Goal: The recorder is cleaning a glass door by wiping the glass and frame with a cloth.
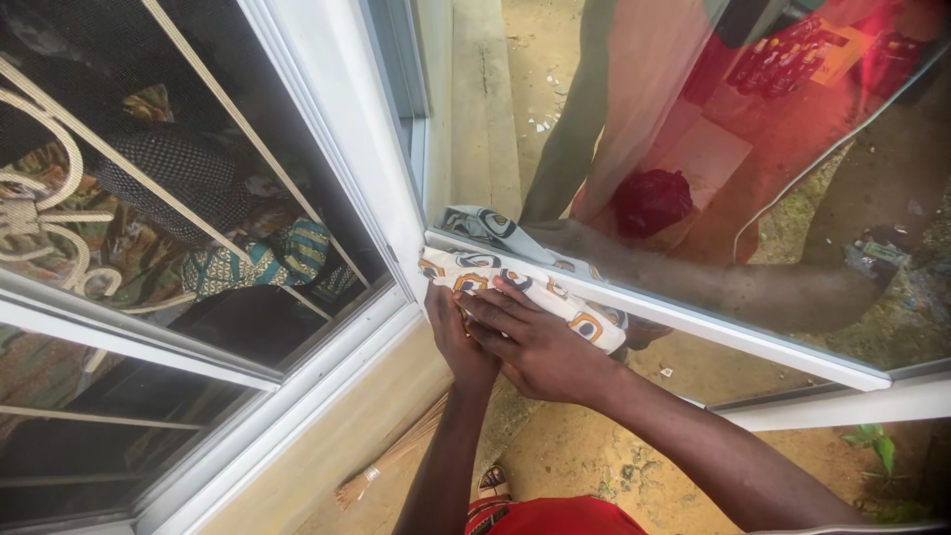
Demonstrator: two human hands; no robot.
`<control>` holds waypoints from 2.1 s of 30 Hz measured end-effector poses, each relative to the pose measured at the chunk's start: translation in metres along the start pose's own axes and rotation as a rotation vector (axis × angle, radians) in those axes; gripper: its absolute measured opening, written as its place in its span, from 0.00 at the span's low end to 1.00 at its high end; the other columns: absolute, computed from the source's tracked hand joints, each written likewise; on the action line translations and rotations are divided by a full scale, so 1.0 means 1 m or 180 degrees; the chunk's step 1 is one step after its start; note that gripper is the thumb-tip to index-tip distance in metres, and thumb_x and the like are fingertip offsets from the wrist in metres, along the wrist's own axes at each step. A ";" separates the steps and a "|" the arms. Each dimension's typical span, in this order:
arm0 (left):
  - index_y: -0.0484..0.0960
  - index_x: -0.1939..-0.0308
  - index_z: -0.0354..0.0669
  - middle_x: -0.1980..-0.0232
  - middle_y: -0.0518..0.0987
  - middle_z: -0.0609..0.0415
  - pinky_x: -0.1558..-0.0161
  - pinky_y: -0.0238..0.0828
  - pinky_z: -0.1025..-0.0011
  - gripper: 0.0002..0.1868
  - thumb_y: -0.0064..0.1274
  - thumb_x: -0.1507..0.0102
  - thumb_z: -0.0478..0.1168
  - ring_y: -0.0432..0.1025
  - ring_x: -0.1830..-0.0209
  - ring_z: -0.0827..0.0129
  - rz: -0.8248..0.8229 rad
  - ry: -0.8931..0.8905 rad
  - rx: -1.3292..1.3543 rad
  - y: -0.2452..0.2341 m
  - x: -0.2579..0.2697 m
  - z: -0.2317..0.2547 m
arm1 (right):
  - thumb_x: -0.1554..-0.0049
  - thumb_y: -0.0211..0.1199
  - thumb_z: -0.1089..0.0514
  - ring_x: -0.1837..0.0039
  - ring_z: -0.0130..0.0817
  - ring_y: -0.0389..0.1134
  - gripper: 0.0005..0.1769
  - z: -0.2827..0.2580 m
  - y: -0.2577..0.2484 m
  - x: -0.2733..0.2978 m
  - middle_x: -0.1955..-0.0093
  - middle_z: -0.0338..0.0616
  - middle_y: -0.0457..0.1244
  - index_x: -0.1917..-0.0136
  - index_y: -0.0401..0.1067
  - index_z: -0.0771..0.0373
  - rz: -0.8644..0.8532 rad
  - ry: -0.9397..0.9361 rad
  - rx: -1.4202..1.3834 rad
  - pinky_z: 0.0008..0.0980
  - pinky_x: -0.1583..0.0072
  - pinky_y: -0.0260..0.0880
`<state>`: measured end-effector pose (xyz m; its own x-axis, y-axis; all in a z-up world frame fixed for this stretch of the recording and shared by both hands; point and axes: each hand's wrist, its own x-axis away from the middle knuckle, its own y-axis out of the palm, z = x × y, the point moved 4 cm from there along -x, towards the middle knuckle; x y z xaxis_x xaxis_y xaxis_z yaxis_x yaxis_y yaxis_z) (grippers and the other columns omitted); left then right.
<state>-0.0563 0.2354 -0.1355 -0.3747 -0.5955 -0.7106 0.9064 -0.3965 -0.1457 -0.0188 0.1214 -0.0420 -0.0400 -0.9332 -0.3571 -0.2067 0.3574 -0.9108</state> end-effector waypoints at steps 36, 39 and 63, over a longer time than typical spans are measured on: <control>0.66 0.32 0.32 0.35 0.67 0.37 0.43 0.75 0.60 0.29 0.53 0.37 0.31 0.70 0.35 0.44 -0.0070 -0.0857 -0.0025 0.022 0.085 -0.010 | 0.49 0.59 0.67 0.18 0.48 0.47 0.28 0.023 0.037 0.074 0.22 0.56 0.54 0.34 0.67 0.73 -0.0350 0.0245 -0.0577 0.51 0.17 0.36; 0.65 0.31 0.31 0.34 0.67 0.36 0.42 0.72 0.58 0.31 0.53 0.38 0.31 0.69 0.35 0.44 -0.0102 -0.0772 0.0088 0.027 0.086 0.006 | 0.48 0.58 0.67 0.18 0.46 0.49 0.30 0.019 0.023 0.089 0.22 0.56 0.54 0.31 0.66 0.74 -0.0191 0.0276 -0.0459 0.51 0.18 0.38; 0.71 0.31 0.31 0.31 0.66 0.37 0.38 0.74 0.60 0.31 0.63 0.36 0.33 0.68 0.31 0.49 -0.0192 0.0605 0.0589 0.055 0.046 0.149 | 0.49 0.66 0.57 0.20 0.54 0.53 0.29 -0.034 -0.102 0.170 0.24 0.54 0.58 0.35 0.71 0.66 0.0892 0.0462 0.0537 0.58 0.21 0.44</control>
<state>-0.0528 0.0821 -0.0738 -0.3677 -0.4319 -0.8236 0.8259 -0.5587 -0.0758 -0.0375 -0.0750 -0.0028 -0.2133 -0.7893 -0.5758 -0.0041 0.5901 -0.8073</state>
